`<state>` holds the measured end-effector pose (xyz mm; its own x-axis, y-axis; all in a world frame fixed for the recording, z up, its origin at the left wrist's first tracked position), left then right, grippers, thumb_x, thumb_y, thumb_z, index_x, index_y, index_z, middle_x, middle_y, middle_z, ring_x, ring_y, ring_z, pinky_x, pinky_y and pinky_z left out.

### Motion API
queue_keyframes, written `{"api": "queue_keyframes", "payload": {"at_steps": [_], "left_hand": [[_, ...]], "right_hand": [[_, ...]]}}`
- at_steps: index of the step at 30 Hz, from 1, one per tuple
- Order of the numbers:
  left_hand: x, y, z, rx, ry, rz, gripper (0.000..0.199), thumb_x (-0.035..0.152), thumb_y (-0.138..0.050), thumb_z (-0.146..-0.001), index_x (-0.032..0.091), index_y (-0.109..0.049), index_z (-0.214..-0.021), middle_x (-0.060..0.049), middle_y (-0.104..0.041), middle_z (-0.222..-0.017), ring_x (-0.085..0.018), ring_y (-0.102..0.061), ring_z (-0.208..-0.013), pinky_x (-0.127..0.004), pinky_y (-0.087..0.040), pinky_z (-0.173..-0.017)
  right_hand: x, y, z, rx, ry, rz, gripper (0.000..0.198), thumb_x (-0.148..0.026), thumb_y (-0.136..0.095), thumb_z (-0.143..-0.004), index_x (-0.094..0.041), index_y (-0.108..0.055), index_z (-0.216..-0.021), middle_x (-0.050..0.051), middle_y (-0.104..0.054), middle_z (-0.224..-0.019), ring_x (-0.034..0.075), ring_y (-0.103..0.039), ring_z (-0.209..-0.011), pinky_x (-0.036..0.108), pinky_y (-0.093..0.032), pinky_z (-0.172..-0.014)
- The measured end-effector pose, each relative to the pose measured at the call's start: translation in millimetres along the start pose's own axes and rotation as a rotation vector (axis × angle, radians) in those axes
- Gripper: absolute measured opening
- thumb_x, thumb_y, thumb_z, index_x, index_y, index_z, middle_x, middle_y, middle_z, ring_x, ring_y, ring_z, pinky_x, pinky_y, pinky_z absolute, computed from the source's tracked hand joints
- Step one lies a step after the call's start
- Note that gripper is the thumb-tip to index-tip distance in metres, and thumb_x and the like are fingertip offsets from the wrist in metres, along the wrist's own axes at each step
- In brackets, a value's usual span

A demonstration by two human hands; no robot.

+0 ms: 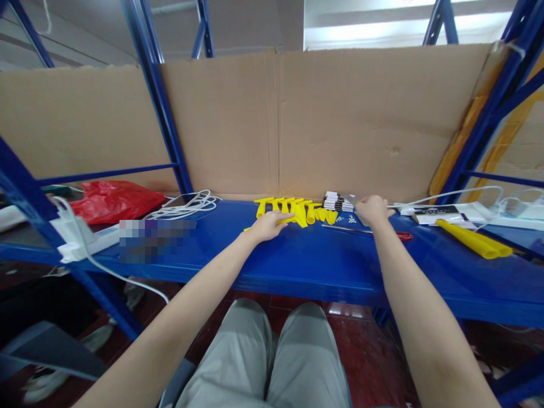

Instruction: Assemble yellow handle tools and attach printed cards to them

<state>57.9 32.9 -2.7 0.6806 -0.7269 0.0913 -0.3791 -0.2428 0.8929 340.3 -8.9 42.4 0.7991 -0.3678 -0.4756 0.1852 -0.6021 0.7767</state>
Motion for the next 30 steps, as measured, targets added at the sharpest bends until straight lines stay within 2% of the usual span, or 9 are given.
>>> {"api": "queue_keyframes", "payload": {"at_steps": [4, 8, 12, 15, 22, 30], "left_hand": [[-0.9, -0.2, 0.4, 0.006, 0.001, 0.010, 0.041, 0.021, -0.051, -0.090, 0.025, -0.056, -0.131, -0.007, -0.063, -0.124, -0.021, -0.059, -0.114, -0.035, -0.044, -0.098], [0.7, 1.5, 1.5, 0.008, 0.004, -0.010, 0.039, 0.024, -0.051, -0.091, 0.026, -0.057, -0.130, -0.007, -0.065, -0.121, -0.022, -0.060, -0.110, -0.036, -0.046, -0.095], [2.0, 2.7, 2.5, -0.003, 0.026, -0.042, 0.041, 0.023, -0.051, -0.091, 0.028, -0.056, -0.131, -0.008, -0.066, -0.117, -0.022, -0.062, -0.107, -0.035, -0.048, -0.091], [1.8, 3.2, 2.7, -0.004, 0.037, -0.051, 0.041, 0.023, -0.052, -0.090, 0.028, -0.056, -0.130, -0.008, -0.065, -0.118, -0.023, -0.061, -0.108, -0.035, -0.048, -0.090], [-1.5, 2.0, 1.0, 0.017, 0.022, -0.056, 0.042, 0.020, -0.050, -0.089, 0.026, -0.057, -0.129, -0.008, -0.067, -0.111, -0.023, -0.059, -0.109, -0.037, -0.047, -0.093], [-3.1, 1.5, -0.2, 0.019, 0.050, -0.063, 0.042, 0.021, -0.052, -0.089, 0.025, -0.056, -0.131, -0.009, -0.065, -0.114, -0.023, -0.060, -0.107, -0.036, -0.047, -0.094]], "right_hand": [[-43.6, -10.2, 7.5, -0.167, 0.234, -0.131, 0.022, -0.029, -0.055, -0.076, -0.018, -0.073, -0.083, 0.009, -0.070, -0.084, 0.027, -0.061, -0.089, 0.039, -0.045, -0.080], [-81.2, -25.1, 26.7, -0.304, 0.420, -0.347, 0.018, -0.021, -0.053, -0.071, -0.014, -0.070, -0.070, 0.006, -0.067, -0.071, 0.018, -0.058, -0.071, 0.027, -0.043, -0.065], [-89.2, -49.1, 45.6, -0.395, 0.412, -0.389, 0.013, -0.018, -0.054, -0.065, -0.015, -0.065, -0.059, 0.001, -0.059, -0.057, 0.014, -0.050, -0.057, 0.025, -0.037, -0.054], [-82.4, -60.2, 52.5, -0.444, 0.420, -0.391, 0.013, -0.021, -0.054, -0.064, -0.015, -0.064, -0.057, -0.001, -0.056, -0.054, 0.013, -0.048, -0.056, 0.024, -0.036, -0.054], [-73.9, -53.9, 58.9, -0.541, 0.381, -0.419, 0.011, -0.023, -0.061, -0.065, -0.016, -0.069, -0.062, 0.001, -0.065, -0.065, 0.014, -0.053, -0.065, 0.025, -0.039, -0.061], [-73.1, -46.6, 67.9, -0.672, 0.310, -0.424, 0.013, -0.021, -0.060, -0.070, -0.016, -0.070, -0.063, 0.002, -0.064, -0.063, 0.011, -0.046, -0.056, 0.023, -0.032, -0.050]]}}
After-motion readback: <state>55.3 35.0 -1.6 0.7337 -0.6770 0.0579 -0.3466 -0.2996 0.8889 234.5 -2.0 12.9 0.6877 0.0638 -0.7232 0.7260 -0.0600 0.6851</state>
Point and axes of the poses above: each hand's wrist, its own z-axis away from the middle knuckle, its own y-axis out of the back of the hand, x = y × z, the point moved 3 cm from there along -z, towards the middle knuckle
